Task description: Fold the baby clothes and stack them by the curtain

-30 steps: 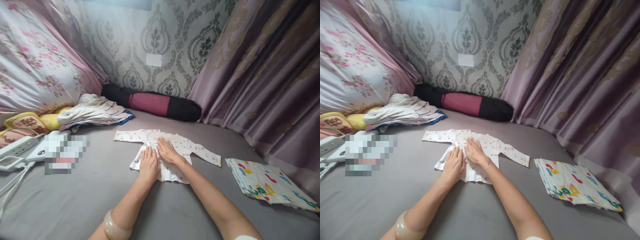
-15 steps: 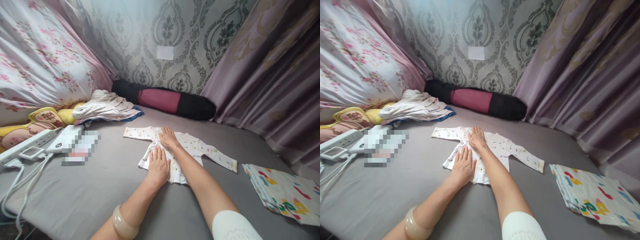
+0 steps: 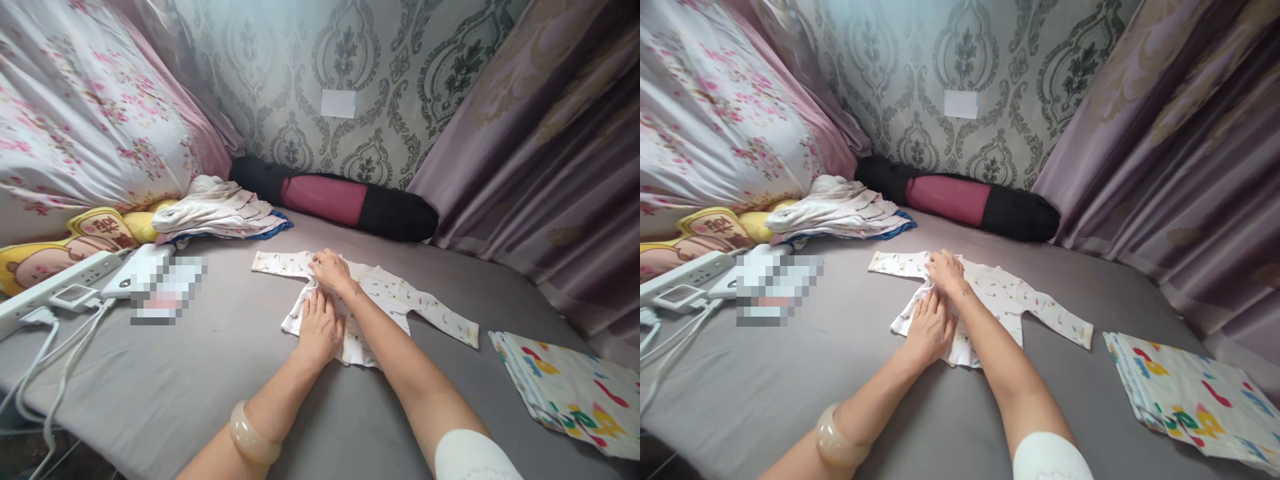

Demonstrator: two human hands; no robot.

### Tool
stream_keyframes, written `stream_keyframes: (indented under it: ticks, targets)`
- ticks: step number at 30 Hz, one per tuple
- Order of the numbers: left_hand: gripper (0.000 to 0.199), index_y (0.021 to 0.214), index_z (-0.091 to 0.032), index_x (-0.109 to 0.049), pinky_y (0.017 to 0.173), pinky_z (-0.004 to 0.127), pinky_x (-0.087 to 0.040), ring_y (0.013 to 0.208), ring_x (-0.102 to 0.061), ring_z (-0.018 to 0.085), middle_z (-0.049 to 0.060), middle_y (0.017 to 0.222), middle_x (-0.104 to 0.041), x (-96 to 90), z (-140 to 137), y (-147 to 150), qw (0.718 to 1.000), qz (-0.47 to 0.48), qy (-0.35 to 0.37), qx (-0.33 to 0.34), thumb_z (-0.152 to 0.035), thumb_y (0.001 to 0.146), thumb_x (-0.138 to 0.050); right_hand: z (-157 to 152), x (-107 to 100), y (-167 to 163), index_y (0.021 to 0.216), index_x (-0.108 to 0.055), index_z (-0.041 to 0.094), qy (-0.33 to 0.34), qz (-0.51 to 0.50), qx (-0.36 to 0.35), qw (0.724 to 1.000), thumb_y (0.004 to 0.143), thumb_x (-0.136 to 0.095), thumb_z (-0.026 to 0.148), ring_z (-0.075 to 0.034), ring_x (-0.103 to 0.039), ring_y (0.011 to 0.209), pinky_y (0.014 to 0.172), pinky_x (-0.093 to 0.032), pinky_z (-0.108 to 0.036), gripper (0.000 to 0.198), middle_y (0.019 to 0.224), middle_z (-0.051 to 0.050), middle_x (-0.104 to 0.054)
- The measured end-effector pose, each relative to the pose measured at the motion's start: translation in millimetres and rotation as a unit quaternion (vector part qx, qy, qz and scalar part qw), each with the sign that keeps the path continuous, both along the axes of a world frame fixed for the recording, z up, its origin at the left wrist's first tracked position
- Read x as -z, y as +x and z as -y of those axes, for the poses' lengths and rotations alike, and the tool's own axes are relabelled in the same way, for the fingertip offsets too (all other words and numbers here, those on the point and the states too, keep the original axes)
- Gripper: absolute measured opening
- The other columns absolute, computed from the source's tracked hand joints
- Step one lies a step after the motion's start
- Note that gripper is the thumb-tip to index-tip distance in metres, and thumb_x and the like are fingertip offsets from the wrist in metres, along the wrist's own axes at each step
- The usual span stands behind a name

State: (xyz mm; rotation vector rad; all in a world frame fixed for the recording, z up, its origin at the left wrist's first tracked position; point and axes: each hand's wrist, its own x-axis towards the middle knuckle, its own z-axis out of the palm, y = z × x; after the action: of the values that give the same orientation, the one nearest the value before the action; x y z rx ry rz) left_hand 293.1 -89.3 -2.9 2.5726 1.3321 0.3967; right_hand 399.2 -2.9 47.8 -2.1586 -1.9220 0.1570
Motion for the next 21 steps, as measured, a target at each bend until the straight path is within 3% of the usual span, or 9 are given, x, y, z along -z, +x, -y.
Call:
stream_keyframes:
  ticks: [3, 6, 9, 14, 18, 21]
  targets:
    - [0.062, 0.144, -0.002, -0.034, 0.113, 0.053, -0.025, 0.143, -0.025, 0.037, 0.024, 0.151, -0.034, 7.2, -2, 0, 0.999, 0.043, 0.027, 0.001, -0.032, 0.090, -0.042, 5, -12, -17, 0.109, -0.062, 0.024, -0.077, -0.018, -0.047, 0.996, 0.084, -0.058, 0.042, -0.023, -0.061, 0.105, 0.086, -0.044, -0.031, 0.031, 0.111, -0.006, -0.068]
    - [0.060, 0.142, -0.005, -0.038, 0.113, 0.053, -0.026, 0.140, -0.029, 0.036, 0.023, 0.145, -0.041, 8.1, -3, -2, 0.997, 0.065, 0.040, 0.009, -0.032, 0.089, -0.042, 5, -10, -27, 0.107, -0.062, 0.021, -0.089, 0.013, -0.037, 0.995, 0.085, -0.054, 0.029, -0.025, -0.062, 0.104, 0.084, -0.045, -0.033, 0.025, 0.108, -0.009, -0.069]
    - [0.062, 0.144, -0.006, -0.037, 0.114, 0.052, -0.024, 0.141, -0.027, 0.037, 0.022, 0.147, -0.040, 4.4, -6, -4, 0.999, 0.041, 0.021, 0.012, -0.035, 0.089, -0.043, 4, 0, -32, 0.108, -0.061, 0.018, -0.057, 0.008, 0.017, 0.998, 0.089, -0.041, 0.020, -0.025, -0.064, 0.099, 0.083, -0.046, -0.034, 0.027, 0.108, -0.013, -0.068]
    - [0.062, 0.145, -0.005, -0.035, 0.115, 0.048, -0.021, 0.144, -0.022, 0.035, 0.021, 0.151, -0.035, -4.5, -16, -6, 1.000, -0.015, -0.009, -0.003, -0.030, 0.089, -0.044, -1, 19, -28, 0.103, -0.063, 0.020, -0.004, -0.132, 0.057, 0.990, 0.092, -0.043, 0.029, -0.023, -0.064, 0.095, 0.085, -0.048, -0.033, 0.025, 0.100, -0.009, -0.070]
    - [0.041, 0.129, -0.013, -0.053, 0.109, 0.045, -0.031, 0.135, -0.038, 0.030, 0.017, 0.143, -0.046, -15.8, -23, -12, 0.999, -0.013, 0.018, -0.030, -0.026, 0.093, -0.038, 12, 27, 2, 0.108, -0.064, 0.020, 0.015, -0.261, 0.027, 0.965, 0.094, -0.044, 0.031, -0.017, -0.066, 0.091, 0.085, -0.048, -0.028, 0.027, 0.099, -0.005, -0.071]
    - [0.031, 0.117, -0.017, -0.058, 0.095, 0.040, -0.042, 0.118, -0.051, 0.029, 0.015, 0.128, -0.056, -25.6, -29, -21, 0.997, -0.022, 0.019, -0.066, -0.025, 0.092, -0.041, 47, 27, 34, 0.117, -0.061, 0.019, 0.056, -0.222, 0.057, 0.972, 0.094, -0.042, 0.025, -0.017, -0.062, 0.104, 0.093, -0.045, -0.028, 0.031, 0.113, -0.007, -0.069]
